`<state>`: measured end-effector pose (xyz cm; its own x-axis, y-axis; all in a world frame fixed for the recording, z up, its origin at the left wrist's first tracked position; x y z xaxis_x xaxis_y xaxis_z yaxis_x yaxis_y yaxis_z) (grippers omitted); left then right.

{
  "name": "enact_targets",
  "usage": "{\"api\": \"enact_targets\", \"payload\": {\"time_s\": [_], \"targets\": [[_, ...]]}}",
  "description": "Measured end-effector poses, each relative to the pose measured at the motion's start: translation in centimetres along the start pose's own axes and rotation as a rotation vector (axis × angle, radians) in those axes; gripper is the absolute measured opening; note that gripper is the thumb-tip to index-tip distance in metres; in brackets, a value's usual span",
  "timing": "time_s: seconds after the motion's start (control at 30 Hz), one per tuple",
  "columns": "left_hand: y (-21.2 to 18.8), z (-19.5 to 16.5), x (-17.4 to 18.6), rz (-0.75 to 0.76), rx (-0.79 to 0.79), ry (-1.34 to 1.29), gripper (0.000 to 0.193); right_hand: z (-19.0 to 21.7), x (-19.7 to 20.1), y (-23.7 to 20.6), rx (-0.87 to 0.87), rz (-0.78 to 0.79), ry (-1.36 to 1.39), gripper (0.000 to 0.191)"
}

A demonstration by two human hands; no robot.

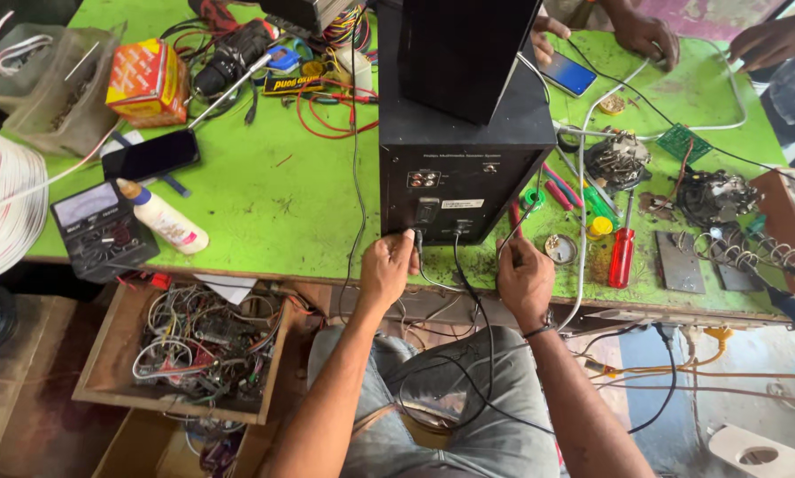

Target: The person uses a red-handled screwdriver to tighten screws on the back panel of a black Philips multimedia speaker system. They then connect two black cables to the rear ports and adjust the wiring on the workbench.

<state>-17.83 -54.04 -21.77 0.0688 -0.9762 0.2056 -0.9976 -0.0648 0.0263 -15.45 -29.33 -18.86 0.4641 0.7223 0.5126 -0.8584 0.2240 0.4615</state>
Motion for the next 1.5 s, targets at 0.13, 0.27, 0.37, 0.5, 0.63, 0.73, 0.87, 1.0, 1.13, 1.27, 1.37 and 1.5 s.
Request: {"api": "enact_targets", "payload": {"time_s": [0.13,0.27,0.37,0.5,0.63,0.73,0.87,1.0,1.13,1.27,1.37,1.5], "targets": [[-0.8,-0.6,-0.6,0.005,-0.079,0.196,0.047,-0.9,0.9,-0.6,0.040,-0.017,0.132,0.021],[-0.6,-1.0,-0.7,0.059,-0.135,0.116,0.044,-1.9,1.3,-0.3,-0.026,0.009,0.127,0.025],[-0.5,-1.1,-0.9,0.053,-0.143,0.107,0.046,-1.5,2.7,-0.9,-0.207,-0.186,0.552,0.028],[0.1,0.0,-0.6,0.072,-0.012,-0.040,0.051,6.3,0.6,-3.2,0.150,0.003,0.248,0.021],[0.8,0.7,0.2,0.101,-0.048,0.089,0.052,8.6,-7.4,-2.3,0.100,0.390,0.056,0.029],[1.1,0.3,1.0,0.102,-0.212,0.131,0.048,7.4,-9.6,-1.4,-0.002,0.417,0.193,0.032],[0.4,0.8,1.5,0.031,-0.265,0.200,0.045,4.9,-11.9,-1.7,-0.224,0.514,0.386,0.035],[-0.6,1.2,1.7,-0.014,-0.321,0.230,0.042,4.3,-12.5,-2.0,-0.195,0.441,0.235,0.037],[0.2,3.0,2.5,0.057,-0.146,-0.111,0.044,5.0,-12.4,-2.9,-0.129,0.366,0.228,0.040],[0.4,2.7,3.3,0.118,-0.274,-0.094,0.035,7.2,-11.8,-4.2,0.087,0.324,0.154,0.038],[0.3,2.9,2.8,0.226,-0.241,-0.165,0.028,5.9,-11.6,-4.4,-0.170,0.300,0.343,0.040],[0.3,2.4,2.0,0.302,-0.245,-0.188,0.023,4.9,-11.6,-3.8,-0.285,0.325,0.436,0.040]]}}
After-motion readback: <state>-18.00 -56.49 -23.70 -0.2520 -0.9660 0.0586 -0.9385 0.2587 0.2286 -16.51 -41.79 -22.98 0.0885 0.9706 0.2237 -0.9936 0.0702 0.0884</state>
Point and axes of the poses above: each hand's wrist, its own y-axis towards the middle knuckle, its own x-axis out of the back of the hand, z = x × y, the point moved 7 cm from there along y, towards the middle knuckle, and after that the axes turned 6 degrees about y, right-handed, at the moved point
